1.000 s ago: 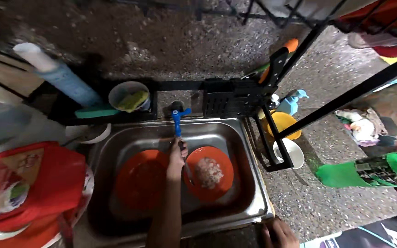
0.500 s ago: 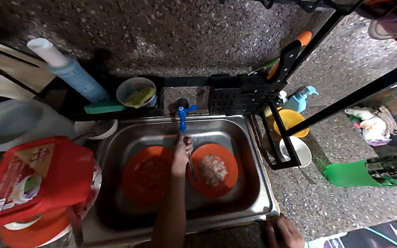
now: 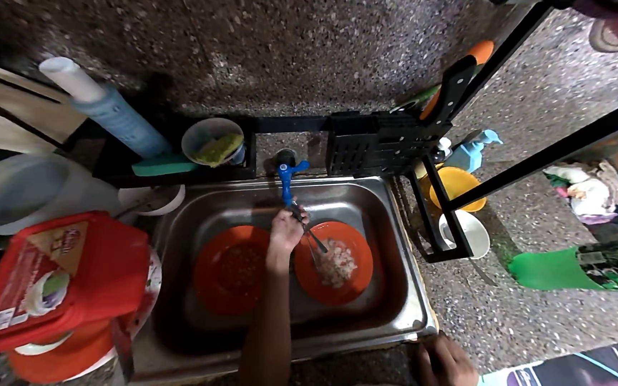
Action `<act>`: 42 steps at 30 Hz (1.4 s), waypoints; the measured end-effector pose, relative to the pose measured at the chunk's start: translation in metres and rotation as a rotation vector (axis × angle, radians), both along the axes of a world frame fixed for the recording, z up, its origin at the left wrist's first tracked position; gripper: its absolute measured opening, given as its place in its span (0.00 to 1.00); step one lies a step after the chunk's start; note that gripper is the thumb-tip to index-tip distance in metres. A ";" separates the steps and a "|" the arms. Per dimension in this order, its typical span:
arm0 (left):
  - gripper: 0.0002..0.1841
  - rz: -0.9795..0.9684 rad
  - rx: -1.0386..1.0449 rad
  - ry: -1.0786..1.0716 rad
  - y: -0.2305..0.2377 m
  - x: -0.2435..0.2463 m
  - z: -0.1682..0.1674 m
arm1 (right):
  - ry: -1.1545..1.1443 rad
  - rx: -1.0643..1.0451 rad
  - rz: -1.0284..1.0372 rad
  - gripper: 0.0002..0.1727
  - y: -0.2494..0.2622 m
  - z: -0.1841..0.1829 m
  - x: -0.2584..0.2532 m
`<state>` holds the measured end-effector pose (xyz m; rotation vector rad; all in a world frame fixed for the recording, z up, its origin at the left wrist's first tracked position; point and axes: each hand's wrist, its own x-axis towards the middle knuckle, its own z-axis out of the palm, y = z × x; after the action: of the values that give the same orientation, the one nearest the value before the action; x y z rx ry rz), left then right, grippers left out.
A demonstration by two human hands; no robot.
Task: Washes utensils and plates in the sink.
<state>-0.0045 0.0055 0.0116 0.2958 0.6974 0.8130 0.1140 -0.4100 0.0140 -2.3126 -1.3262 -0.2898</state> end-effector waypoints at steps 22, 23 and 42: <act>0.16 -0.115 0.240 0.363 -0.010 0.005 -0.007 | 0.011 0.009 -0.005 0.20 -0.001 0.001 -0.001; 0.16 -0.117 0.252 0.376 -0.010 0.005 -0.007 | 0.013 0.009 -0.004 0.20 -0.001 0.001 -0.001; 0.11 0.003 0.146 0.486 -0.009 0.007 0.002 | 0.007 0.009 -0.001 0.21 -0.001 -0.002 -0.001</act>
<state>0.0030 -0.0036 0.0140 0.6371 1.0938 0.8035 0.1135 -0.4112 0.0122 -2.3050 -1.3174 -0.2876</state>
